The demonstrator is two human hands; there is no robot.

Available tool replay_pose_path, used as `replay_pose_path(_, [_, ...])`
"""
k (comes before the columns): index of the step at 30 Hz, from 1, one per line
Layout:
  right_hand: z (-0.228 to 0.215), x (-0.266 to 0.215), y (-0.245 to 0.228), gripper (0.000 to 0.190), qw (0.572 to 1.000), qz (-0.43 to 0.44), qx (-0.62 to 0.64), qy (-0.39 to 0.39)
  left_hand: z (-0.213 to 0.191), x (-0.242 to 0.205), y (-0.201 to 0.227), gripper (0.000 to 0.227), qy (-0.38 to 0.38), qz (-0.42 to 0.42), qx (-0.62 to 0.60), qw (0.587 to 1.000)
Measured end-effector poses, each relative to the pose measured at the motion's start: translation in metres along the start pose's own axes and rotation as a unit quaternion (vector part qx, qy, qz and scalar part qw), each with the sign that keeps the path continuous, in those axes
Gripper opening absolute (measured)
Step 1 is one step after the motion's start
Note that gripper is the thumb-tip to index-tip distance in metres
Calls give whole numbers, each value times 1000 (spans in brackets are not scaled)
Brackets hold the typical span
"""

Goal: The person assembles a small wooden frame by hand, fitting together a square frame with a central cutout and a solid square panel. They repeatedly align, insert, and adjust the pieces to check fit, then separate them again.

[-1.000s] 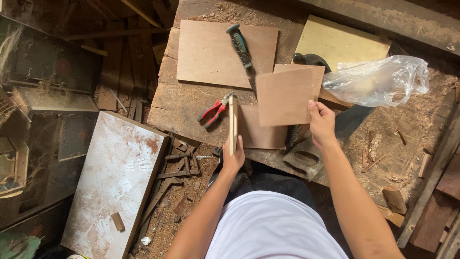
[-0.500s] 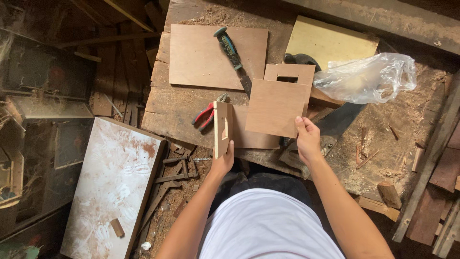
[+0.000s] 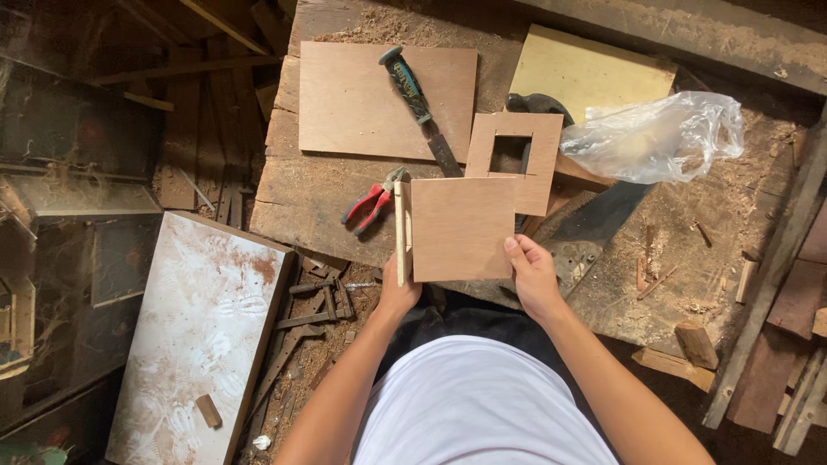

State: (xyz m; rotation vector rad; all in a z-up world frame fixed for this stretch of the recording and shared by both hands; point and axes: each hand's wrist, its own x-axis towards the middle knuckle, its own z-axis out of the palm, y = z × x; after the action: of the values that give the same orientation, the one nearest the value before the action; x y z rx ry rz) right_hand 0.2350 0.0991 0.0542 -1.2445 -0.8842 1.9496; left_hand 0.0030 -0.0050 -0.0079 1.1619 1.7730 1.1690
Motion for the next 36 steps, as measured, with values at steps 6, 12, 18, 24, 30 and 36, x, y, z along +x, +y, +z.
replay_pose_path(6, [18, -21, -13, 28, 999, 32, -9, 0, -6, 8, 37, 59, -18, -60, -19, 998])
replay_pose_path(12, [13, -21, -1, 28, 999, -21, 0, 31, -10, 11, 54, 59, -17, -5, -8, 1000])
replay_pose_path(18, [15, -22, -15, 29, 999, -16, 6, 44, -8, 7, 49, 62, -17, 8, 12, 1000])
replay_pose_path(24, [1, 12, -71, 33, 980, 54, -189, 33, -6, 6, 33, 62, -10, -18, 41, 999])
replay_pose_path(30, [-21, 38, -114, 33, 923, -40, -372, -90, -7, 5, 31, 69, 1, 53, 9, 999])
replay_pose_path(36, [-15, 65, -121, 32, 915, 3, -369, -162, -9, 5, 40, 67, -17, -19, 34, 999])
